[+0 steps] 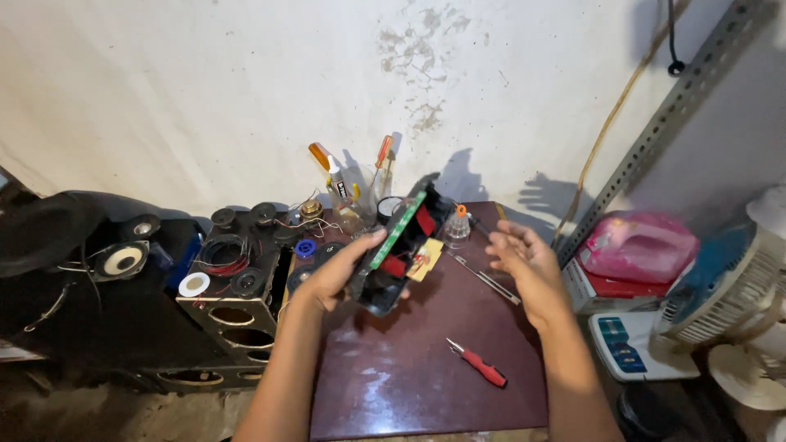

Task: The person holds a disassembled electronic device, likely a remote control, and uses a screwdriver to manipulate internal components. They turn the device over to inspect both sides and continue working on the internal wiring and circuitry.

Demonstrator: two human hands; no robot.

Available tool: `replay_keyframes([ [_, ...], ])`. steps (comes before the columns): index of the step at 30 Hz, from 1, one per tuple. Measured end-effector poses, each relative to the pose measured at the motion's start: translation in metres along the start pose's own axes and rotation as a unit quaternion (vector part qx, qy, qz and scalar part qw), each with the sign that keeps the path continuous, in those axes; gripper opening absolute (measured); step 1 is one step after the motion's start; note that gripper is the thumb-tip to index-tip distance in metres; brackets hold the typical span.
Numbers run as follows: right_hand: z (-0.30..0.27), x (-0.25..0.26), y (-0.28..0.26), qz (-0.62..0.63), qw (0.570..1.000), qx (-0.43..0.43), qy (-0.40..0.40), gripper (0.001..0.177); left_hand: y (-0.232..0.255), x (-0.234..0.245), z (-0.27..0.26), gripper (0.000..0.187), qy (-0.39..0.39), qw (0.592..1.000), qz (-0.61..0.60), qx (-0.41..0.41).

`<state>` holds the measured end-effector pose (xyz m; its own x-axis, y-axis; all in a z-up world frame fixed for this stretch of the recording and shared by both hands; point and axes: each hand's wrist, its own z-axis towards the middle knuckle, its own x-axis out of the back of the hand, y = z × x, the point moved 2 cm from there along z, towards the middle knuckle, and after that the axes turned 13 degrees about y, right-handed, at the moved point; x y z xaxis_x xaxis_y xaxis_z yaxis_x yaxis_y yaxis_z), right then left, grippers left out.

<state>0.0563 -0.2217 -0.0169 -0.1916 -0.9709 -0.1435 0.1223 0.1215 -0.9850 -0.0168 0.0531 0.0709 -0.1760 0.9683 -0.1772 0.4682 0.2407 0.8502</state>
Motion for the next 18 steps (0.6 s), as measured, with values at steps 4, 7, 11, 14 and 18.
replay_keyframes([
  [4,-0.008,-0.017,0.001,0.004,1.0,0.017,0.015,0.07,-0.005,0.015,0.01,0.076,0.016,0.999,0.04,0.024],
  [7,-0.011,-0.027,0.009,0.013,0.999,-0.011,-0.033,0.084,-0.025,0.032,0.052,0.059,-0.03,0.997,0.067,0.031],
  [11,-0.013,-0.029,0.019,0.005,0.995,-0.051,-0.084,0.086,-0.062,0.058,0.144,0.049,-0.128,0.983,0.122,-0.045],
  [14,-0.008,-0.024,0.028,-0.001,0.994,-0.065,-0.089,0.085,-0.047,0.048,0.109,0.05,-0.156,0.981,0.113,-0.023],
  [18,-0.008,-0.025,0.028,-0.009,0.991,-0.094,-0.094,0.078,-0.029,0.033,0.063,0.047,-0.145,0.982,0.121,0.004],
])
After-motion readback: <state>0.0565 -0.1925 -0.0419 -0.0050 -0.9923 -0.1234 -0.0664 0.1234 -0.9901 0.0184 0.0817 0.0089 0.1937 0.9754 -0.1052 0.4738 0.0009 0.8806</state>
